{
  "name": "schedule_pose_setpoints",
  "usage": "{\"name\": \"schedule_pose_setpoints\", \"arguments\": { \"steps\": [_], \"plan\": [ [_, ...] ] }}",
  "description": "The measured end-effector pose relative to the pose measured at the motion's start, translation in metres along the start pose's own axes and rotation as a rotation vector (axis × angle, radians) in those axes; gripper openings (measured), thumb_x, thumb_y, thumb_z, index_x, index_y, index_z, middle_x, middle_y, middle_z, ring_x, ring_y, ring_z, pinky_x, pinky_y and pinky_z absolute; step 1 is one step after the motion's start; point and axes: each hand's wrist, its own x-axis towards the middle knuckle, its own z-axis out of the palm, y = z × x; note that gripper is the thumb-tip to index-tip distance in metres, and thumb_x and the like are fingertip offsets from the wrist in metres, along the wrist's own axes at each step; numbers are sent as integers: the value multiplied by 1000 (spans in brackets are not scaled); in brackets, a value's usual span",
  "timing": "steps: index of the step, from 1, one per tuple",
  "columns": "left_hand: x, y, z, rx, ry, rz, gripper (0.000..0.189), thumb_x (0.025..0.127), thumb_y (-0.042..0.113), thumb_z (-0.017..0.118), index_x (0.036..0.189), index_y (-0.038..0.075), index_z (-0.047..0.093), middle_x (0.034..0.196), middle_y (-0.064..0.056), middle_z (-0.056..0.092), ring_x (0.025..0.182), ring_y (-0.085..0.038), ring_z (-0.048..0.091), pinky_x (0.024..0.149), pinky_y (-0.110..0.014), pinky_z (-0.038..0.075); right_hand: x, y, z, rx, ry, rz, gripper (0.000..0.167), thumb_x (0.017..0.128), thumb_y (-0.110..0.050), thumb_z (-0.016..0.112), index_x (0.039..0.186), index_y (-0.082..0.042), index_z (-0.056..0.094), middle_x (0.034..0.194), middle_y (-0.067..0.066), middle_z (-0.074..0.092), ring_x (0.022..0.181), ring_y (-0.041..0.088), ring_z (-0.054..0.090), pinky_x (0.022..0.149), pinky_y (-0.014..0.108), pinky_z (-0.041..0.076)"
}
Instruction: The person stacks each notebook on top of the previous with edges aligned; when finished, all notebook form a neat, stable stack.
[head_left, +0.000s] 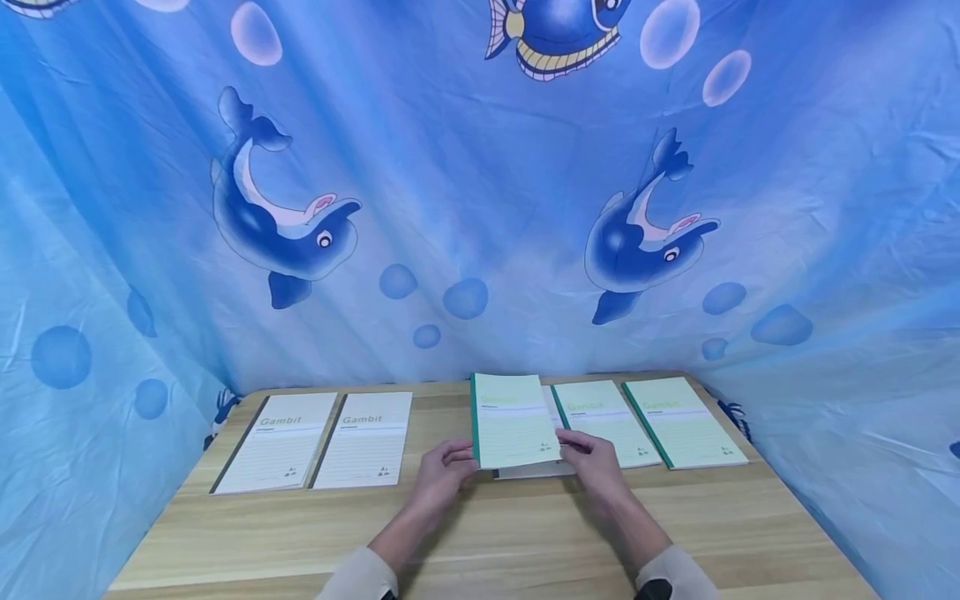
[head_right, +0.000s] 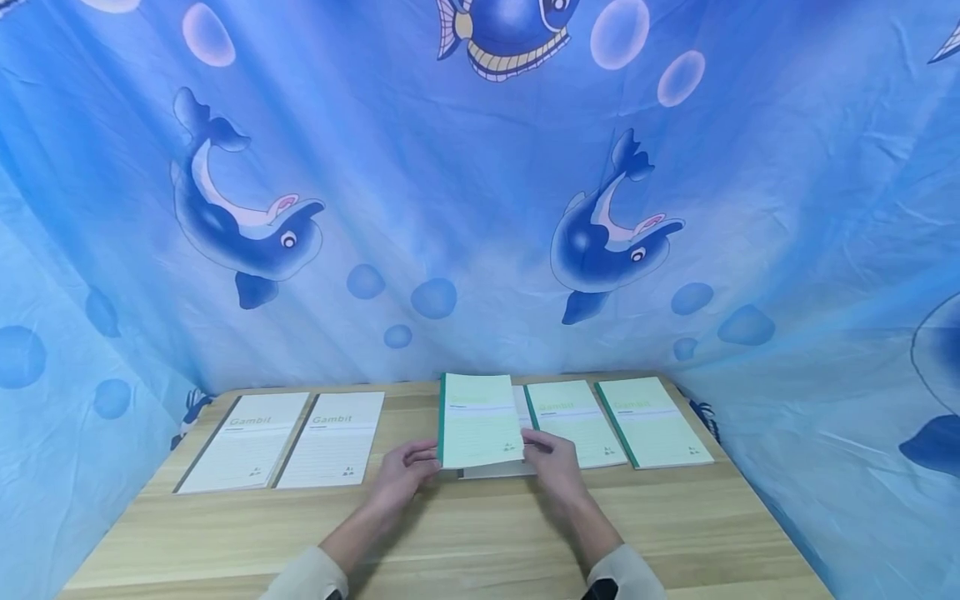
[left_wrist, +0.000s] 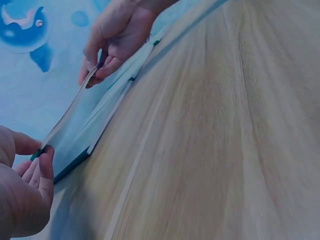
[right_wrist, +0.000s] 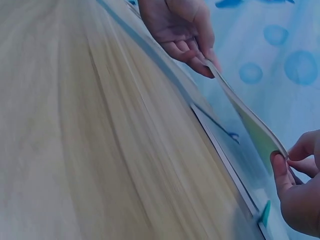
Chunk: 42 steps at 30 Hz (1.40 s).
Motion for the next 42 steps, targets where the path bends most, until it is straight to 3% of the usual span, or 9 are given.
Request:
{"name": "schedule_pose_setpoints", "arguments": {
  "steps": [8, 16, 21, 25, 33, 42],
  "plan": [
    [12, -5, 21, 158, 5, 56, 43, 87, 5, 72, 127, -8, 63, 112, -20, 73, 91, -17, 70, 73, -26, 59, 9, 12, -18, -84, 20, 33, 40, 95, -4, 62, 134, -4, 67, 141, 20, 63, 130, 32, 59, 93, 26, 56],
    [15, -12, 27, 362, 22, 115, 40, 83, 6, 77, 120, -7, 68, 97, -11, 74, 87, -17, 70, 76, -28, 61, 14, 19, -21, -102, 30, 22, 39, 91, 2, 61, 129, 2, 68, 128, 23, 69, 108, 23, 67, 78, 25, 59],
    [15, -13, 27, 430, 28, 153, 40, 81, 5, 77, 119, -9, 69, 93, -9, 73, 84, -15, 70, 74, -25, 61, 15, 20, -20, -199, 33, 4, 38, 91, 1, 60, 128, -1, 70, 127, 21, 70, 118, 31, 65, 93, 39, 59],
    [16, -13, 28, 459, 30, 171, 42, 81, 4, 76, 120, -10, 69, 92, -9, 73, 82, -13, 70, 73, -24, 61, 15, 22, -20, -281, 45, -21, 37, 90, 0, 61, 125, -3, 71, 127, 20, 71, 128, 38, 60, 109, 54, 50],
    [17, -16, 31, 491, 38, 174, 41, 81, 5, 76, 120, -7, 71, 90, -5, 73, 80, -10, 67, 70, -21, 59, 13, 24, -19, -400, 62, -70, 35, 90, 1, 61, 123, -1, 73, 124, 20, 73, 124, 39, 63, 107, 56, 50],
    [18, -16, 29, 516, 47, 209, 38, 82, 4, 76, 119, -6, 72, 91, -6, 74, 82, -13, 70, 74, -24, 62, 12, 24, -18, -440, 66, -88, 35, 89, 0, 62, 122, -3, 74, 126, 21, 72, 128, 41, 62, 107, 58, 51]
  ]
}}
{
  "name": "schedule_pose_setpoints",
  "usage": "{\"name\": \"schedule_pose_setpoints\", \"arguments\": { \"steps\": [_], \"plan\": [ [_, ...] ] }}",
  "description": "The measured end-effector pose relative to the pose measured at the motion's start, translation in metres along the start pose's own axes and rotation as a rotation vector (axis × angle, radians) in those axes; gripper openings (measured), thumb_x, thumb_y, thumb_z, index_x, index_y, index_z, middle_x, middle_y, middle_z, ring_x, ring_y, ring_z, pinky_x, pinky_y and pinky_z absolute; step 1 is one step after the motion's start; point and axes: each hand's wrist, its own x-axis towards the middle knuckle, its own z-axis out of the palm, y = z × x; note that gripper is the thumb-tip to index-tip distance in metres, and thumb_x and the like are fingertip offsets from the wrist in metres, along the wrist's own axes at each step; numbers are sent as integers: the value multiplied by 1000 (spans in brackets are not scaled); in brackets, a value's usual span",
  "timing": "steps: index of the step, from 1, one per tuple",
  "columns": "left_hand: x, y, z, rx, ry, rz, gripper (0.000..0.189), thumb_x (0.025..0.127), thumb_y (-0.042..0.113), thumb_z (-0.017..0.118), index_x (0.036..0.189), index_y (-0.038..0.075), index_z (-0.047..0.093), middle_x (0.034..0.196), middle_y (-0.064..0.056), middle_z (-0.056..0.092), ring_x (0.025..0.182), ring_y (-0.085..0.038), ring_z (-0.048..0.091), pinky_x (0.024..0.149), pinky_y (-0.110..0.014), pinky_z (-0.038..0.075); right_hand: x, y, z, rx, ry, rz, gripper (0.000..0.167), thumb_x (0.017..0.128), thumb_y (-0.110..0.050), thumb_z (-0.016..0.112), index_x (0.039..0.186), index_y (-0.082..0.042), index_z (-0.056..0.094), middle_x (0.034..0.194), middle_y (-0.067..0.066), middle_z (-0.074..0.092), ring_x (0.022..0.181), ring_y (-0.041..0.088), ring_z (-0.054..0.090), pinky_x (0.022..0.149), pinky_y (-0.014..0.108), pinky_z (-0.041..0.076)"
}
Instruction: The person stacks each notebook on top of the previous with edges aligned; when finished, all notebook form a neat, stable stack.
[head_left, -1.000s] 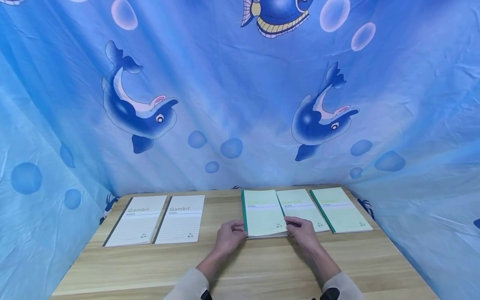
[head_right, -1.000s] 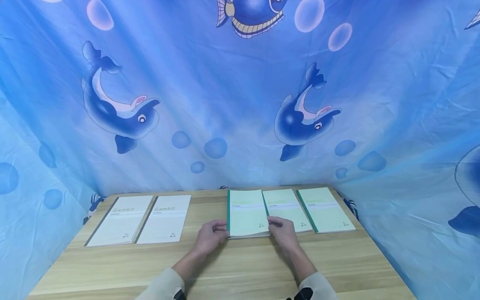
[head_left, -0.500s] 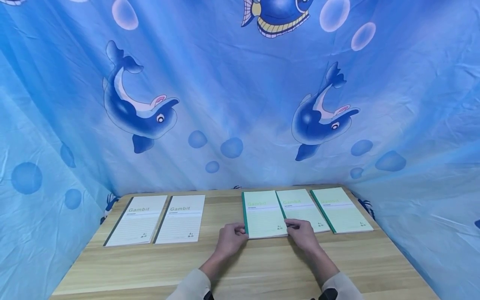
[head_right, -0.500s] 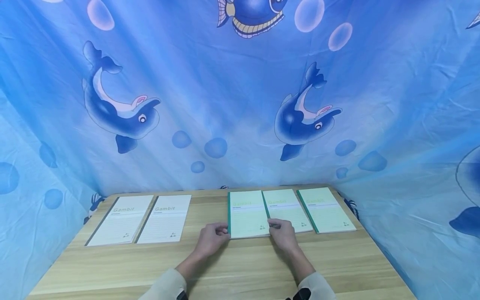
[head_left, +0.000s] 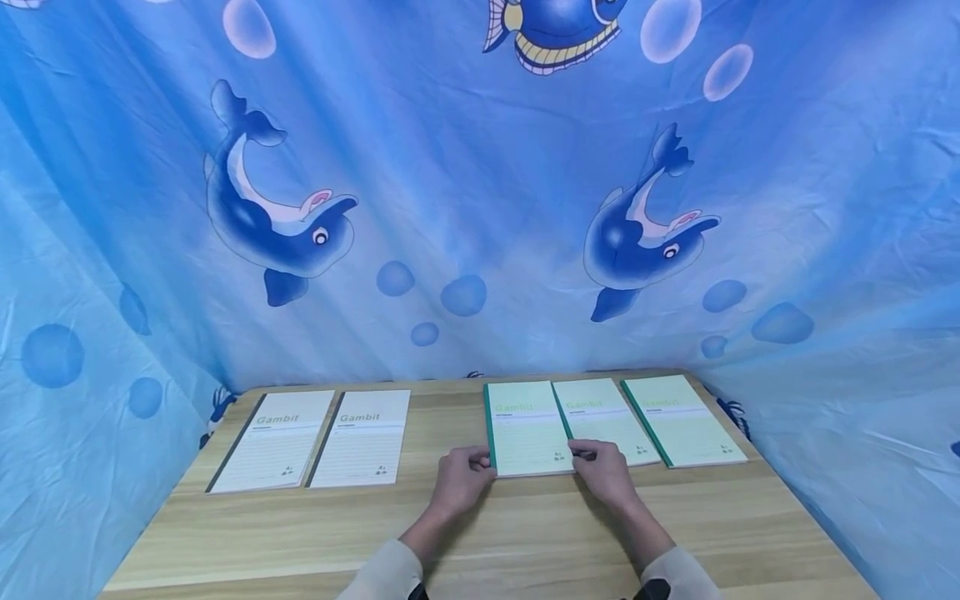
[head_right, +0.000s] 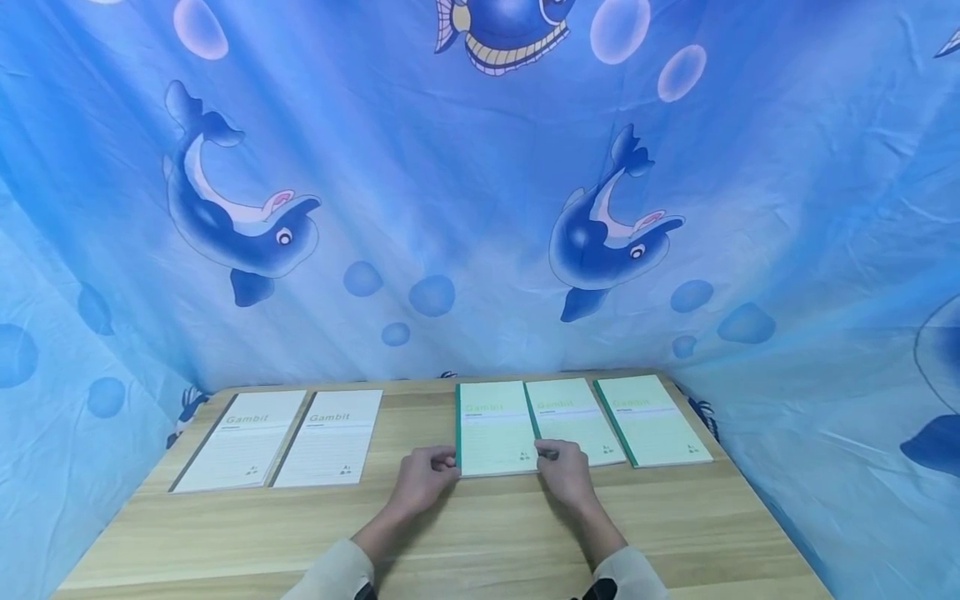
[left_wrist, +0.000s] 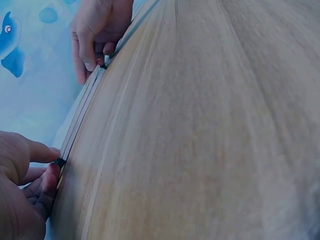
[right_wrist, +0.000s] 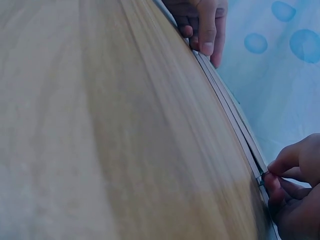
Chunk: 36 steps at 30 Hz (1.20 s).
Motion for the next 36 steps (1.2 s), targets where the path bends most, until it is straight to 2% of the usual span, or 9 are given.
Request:
{"name": "schedule_pose_setpoints", "arguments": {
  "steps": [11, 22, 36],
  "plan": [
    [1, 0, -1, -4, 10, -13, 37, 84, 6, 77, 119, -4, 73, 91, -5, 75, 82, -11, 68, 72, -22, 59, 2, 0, 0, -47, 18, -8, 35, 86, -3, 67, 120, -7, 76, 126, 20, 73, 126, 41, 64, 104, 57, 53],
    [1, 0, -2, -26, -19, -22, 38, 83, 3, 76, 120, -5, 72, 93, -7, 75, 84, -13, 69, 74, -23, 61, -1, 1, -2, -14, 6, 8, 33, 88, -4, 66, 120, -6, 76, 127, 19, 73, 134, 43, 59, 111, 61, 47],
    [0, 2, -2, -32, -26, -30, 39, 84, 1, 74, 122, -6, 70, 94, -8, 74, 85, -15, 69, 74, -23, 61, -1, 1, -2, -8, 32, -17, 29, 88, -4, 68, 115, -8, 78, 117, 14, 77, 124, 38, 66, 105, 57, 52]
  ]
}}
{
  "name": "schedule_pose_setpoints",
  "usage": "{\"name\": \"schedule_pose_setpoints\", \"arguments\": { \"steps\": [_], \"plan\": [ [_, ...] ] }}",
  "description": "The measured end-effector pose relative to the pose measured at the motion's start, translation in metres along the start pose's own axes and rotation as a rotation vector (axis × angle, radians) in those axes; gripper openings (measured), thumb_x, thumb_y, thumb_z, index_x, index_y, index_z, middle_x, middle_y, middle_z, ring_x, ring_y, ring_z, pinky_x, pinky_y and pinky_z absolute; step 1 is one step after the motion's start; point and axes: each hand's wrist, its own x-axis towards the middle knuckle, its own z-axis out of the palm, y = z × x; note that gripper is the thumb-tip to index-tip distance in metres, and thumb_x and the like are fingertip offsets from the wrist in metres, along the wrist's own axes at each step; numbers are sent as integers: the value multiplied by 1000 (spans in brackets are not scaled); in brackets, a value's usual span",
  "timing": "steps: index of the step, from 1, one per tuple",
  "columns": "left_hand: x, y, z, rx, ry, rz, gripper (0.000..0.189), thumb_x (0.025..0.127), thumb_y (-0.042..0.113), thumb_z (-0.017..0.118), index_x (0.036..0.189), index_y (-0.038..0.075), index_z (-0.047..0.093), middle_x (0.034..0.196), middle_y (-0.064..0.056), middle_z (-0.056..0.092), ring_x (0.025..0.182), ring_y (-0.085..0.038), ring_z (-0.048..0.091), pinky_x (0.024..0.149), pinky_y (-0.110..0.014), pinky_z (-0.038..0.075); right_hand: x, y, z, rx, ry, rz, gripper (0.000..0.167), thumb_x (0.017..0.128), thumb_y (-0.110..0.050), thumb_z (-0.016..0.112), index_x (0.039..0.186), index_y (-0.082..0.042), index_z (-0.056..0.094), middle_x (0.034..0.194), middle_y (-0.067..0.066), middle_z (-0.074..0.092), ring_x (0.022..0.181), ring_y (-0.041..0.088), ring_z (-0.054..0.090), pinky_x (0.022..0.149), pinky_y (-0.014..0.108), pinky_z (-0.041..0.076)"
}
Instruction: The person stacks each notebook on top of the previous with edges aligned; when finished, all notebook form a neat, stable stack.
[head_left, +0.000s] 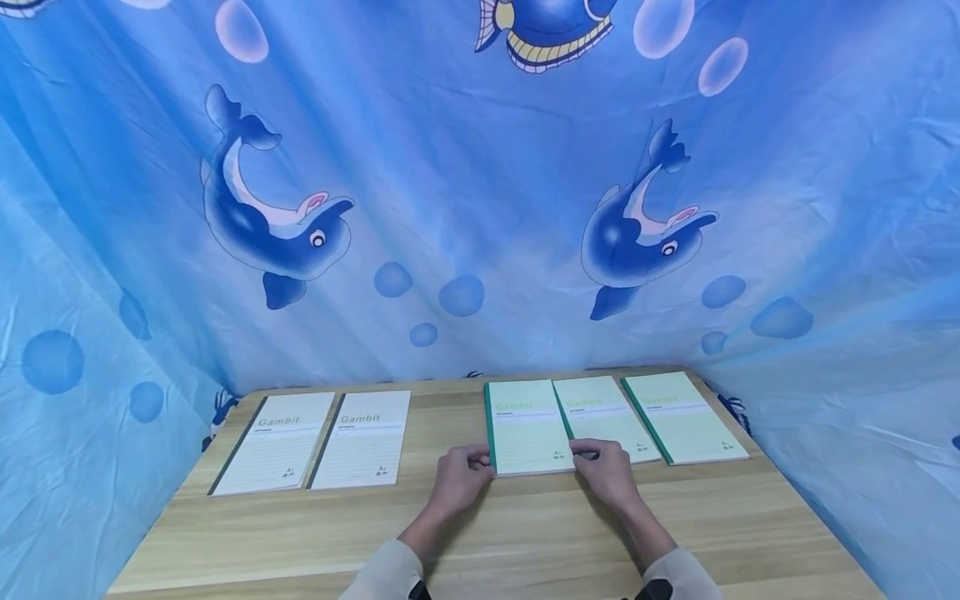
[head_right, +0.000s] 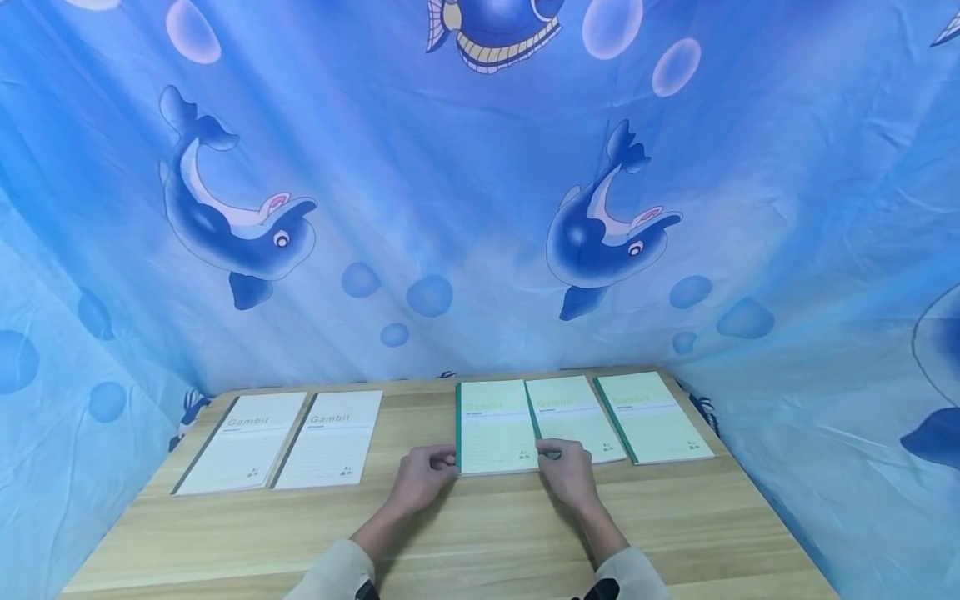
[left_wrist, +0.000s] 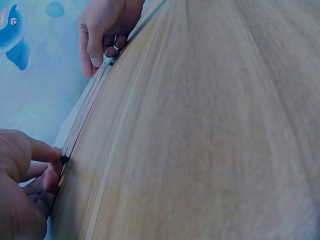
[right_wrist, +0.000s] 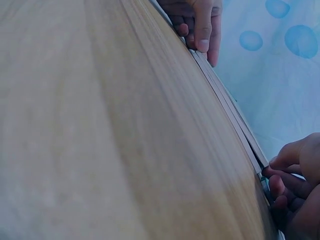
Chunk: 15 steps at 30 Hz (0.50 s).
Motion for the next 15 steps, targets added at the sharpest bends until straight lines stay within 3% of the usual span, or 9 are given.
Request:
{"name": "schedule_pose_setpoints", "arguments": {
  "steps": [8, 15],
  "plan": [
    [-2, -3, -2, -12, 5, 4, 40, 83, 1, 76, 122, -6, 70, 94, -8, 73, 85, -15, 70, 75, -24, 62, 0, 0, 1, 16, 1, 5, 28, 89, -5, 67, 115, -7, 78, 120, 16, 76, 129, 40, 63, 110, 60, 48],
    [-3, -3, -4, -15, 0, 21, 38, 84, 4, 77, 120, -5, 72, 95, -7, 75, 87, -15, 70, 76, -24, 61, -1, 0, -1, 22, 13, 3, 28, 89, -5, 66, 114, -8, 78, 120, 16, 76, 124, 37, 65, 106, 57, 51]
  ]
}}
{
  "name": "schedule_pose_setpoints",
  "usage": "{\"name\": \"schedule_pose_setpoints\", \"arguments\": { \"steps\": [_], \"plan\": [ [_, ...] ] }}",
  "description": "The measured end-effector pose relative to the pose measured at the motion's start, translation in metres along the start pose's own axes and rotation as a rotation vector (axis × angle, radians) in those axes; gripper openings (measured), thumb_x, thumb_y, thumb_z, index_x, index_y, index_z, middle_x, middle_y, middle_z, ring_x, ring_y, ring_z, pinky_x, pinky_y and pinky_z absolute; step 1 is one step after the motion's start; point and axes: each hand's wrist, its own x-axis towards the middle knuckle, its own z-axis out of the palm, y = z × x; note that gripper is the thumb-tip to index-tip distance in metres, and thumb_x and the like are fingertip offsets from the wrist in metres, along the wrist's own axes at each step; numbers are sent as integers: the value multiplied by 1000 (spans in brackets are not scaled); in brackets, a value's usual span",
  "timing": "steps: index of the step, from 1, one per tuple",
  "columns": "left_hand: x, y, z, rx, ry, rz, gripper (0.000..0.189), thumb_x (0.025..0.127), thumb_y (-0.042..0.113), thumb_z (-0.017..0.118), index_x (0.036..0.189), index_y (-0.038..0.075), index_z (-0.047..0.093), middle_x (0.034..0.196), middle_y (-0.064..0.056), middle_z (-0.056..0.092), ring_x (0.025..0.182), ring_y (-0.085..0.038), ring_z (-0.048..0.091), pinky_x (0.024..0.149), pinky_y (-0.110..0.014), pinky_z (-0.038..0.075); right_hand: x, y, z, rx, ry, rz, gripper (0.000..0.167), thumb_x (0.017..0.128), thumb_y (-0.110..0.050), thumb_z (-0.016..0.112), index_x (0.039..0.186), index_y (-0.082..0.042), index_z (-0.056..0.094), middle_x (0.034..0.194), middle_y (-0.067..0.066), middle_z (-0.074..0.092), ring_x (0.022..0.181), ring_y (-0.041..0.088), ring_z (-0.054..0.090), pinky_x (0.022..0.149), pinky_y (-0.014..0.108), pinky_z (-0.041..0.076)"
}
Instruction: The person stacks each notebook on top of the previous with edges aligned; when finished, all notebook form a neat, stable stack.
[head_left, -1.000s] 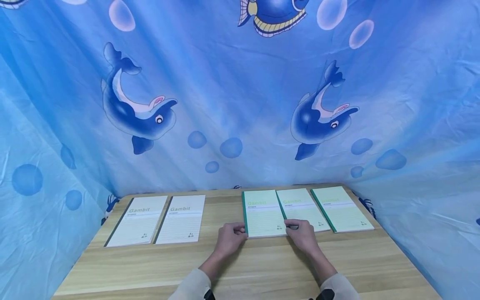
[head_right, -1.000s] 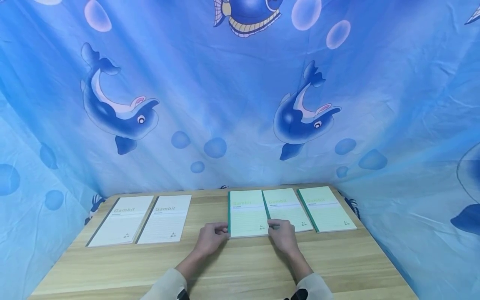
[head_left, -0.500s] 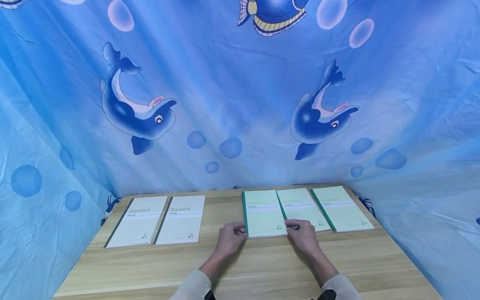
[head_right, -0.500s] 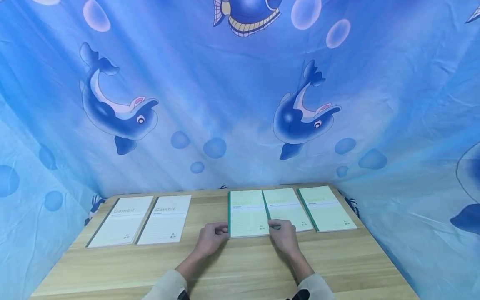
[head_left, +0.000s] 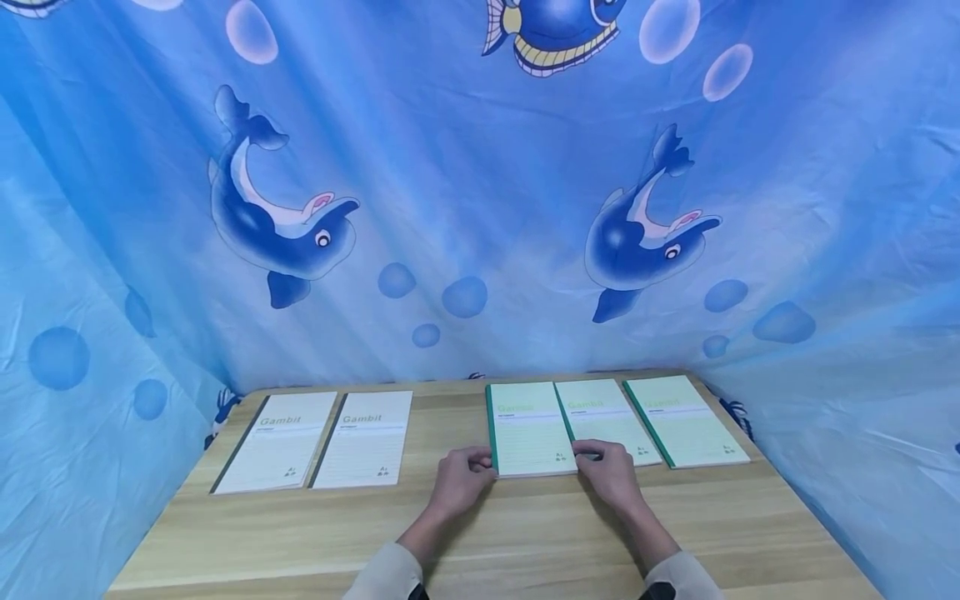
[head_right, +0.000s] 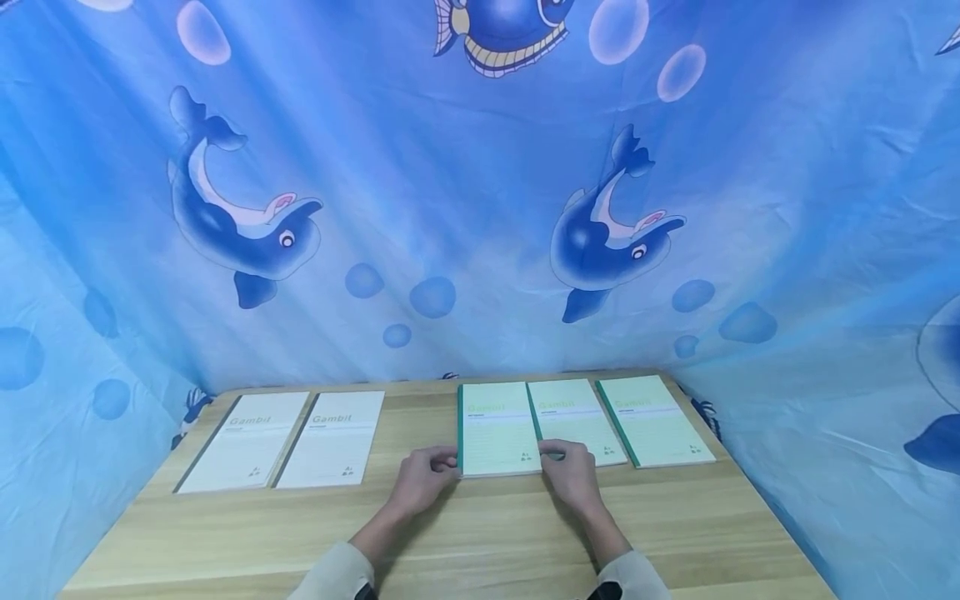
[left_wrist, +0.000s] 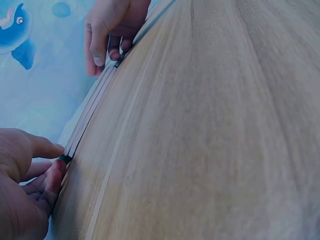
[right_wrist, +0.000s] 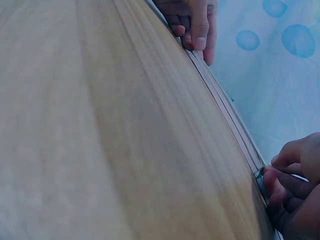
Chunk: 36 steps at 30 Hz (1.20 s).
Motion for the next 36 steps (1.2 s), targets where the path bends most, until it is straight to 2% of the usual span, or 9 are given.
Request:
{"name": "schedule_pose_setpoints", "arguments": {
  "steps": [14, 20, 23, 27, 32, 36],
  "plan": [
    [-4, 0, -5, 7, 3, -2, 38, 84, 4, 77, 120, -6, 71, 96, -9, 74, 86, -15, 70, 76, -24, 60, 0, -3, 4, 13, -34, 6, 30, 91, -6, 65, 118, -7, 76, 125, 17, 74, 130, 40, 61, 111, 59, 47],
    [-6, -5, -10, -21, -1, -1, 39, 84, 5, 77, 120, -6, 71, 98, -10, 75, 87, -15, 70, 77, -22, 60, 0, -4, 5, 29, -33, 4, 29, 92, -7, 65, 119, -8, 76, 125, 17, 74, 127, 39, 63, 108, 57, 50],
    [-10, -8, -25, -54, 11, -29, 40, 85, 6, 75, 123, -6, 70, 102, -11, 75, 90, -15, 70, 77, -20, 59, 0, -7, 5, 47, -36, 34, 30, 92, -9, 65, 120, -8, 75, 124, 15, 74, 116, 32, 67, 95, 45, 57],
    [-14, -11, -60, -78, 78, -80, 40, 88, 6, 73, 126, -6, 68, 107, -15, 75, 94, -19, 69, 78, -20, 59, 1, -14, 3, 82, -19, 50, 31, 92, -10, 67, 122, -8, 75, 121, 14, 74, 95, 23, 66, 73, 28, 54],
    [-14, -13, -101, -18, 191, -125, 36, 91, 7, 74, 126, -1, 70, 111, -15, 76, 98, -22, 73, 80, -21, 59, 5, -25, 2, 96, -1, -1, 28, 93, -11, 70, 121, -8, 75, 119, 13, 75, 89, 18, 64, 69, 21, 51],
    [-11, -16, -115, -6, 222, -126, 35, 91, 7, 73, 125, 0, 71, 114, -17, 76, 100, -23, 74, 80, -17, 56, 10, -30, 0, 93, -6, -17, 28, 94, -12, 69, 122, -7, 74, 121, 12, 74, 92, 18, 64, 73, 21, 51]
  ]
}}
